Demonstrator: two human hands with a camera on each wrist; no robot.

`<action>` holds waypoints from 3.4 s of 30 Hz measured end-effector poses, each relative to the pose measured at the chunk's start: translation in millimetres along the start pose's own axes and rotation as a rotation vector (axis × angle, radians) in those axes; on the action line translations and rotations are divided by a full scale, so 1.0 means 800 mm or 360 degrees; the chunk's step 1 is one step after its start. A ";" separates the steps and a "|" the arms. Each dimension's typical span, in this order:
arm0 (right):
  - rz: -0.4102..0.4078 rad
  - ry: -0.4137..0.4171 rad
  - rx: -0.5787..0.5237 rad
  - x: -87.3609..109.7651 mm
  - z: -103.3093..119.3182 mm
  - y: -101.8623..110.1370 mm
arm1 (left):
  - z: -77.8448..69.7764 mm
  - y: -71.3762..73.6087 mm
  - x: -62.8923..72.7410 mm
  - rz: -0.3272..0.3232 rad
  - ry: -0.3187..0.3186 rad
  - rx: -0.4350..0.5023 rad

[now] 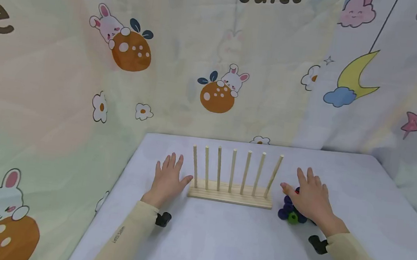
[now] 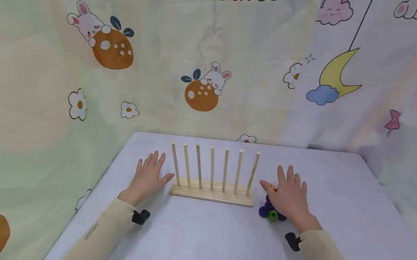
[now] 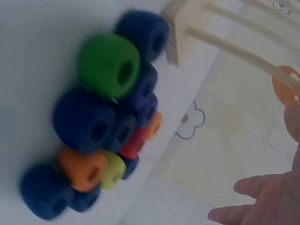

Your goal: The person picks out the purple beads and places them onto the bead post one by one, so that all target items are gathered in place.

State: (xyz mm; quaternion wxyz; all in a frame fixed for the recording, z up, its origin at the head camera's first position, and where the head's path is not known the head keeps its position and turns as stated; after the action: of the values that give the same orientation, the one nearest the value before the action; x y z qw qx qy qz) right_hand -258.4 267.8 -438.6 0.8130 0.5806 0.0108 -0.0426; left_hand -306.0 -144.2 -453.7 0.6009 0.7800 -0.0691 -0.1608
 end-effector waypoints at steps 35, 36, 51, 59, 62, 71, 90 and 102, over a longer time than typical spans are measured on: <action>-0.0130 -0.0038 -0.0197 0.062 -0.005 -0.067 | -0.002 -0.097 0.018 -0.0202 0.0089 0.0828; -0.0119 -0.0038 -0.0195 0.062 -0.005 -0.068 | -0.002 -0.098 0.019 -0.0208 0.0080 0.0818; -0.0046 -0.0078 -0.0187 0.061 0.000 -0.070 | -0.002 -0.102 0.020 -0.0272 0.0009 0.0780; -0.0044 -0.0064 -0.0190 0.057 -0.001 -0.069 | -0.002 -0.102 0.020 -0.0286 0.0005 0.0764; -0.0092 -0.0037 -0.0219 0.055 0.003 -0.065 | -0.001 -0.103 0.020 -0.0287 0.0013 0.0757; -0.0183 -0.0021 -0.0269 0.046 0.017 -0.053 | -0.003 -0.103 0.017 -0.0288 0.0008 0.0761; -0.0329 0.0206 -0.0482 0.034 0.057 -0.021 | -0.006 -0.101 0.019 -0.0297 -0.0011 0.0744; -0.0291 0.0224 -0.0465 0.031 0.088 -0.016 | -0.007 -0.099 0.023 -0.0318 -0.0057 0.0693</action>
State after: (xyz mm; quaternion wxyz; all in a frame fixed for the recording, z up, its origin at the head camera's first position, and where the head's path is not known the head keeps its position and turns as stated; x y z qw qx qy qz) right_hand -236.8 195.6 -429.6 0.8786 0.4545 0.1264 -0.0737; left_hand -293.7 -123.2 -531.5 0.3984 0.8911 -0.0353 -0.2144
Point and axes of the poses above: each hand's wrist, its own x-axis away from the middle knuckle, its own y-axis out of the back of the hand, z = x × y, the point moved 4 cm from there along -x, towards the middle knuckle, and after that the axes turned 7 degrees about -y, right-handed, at the moved point
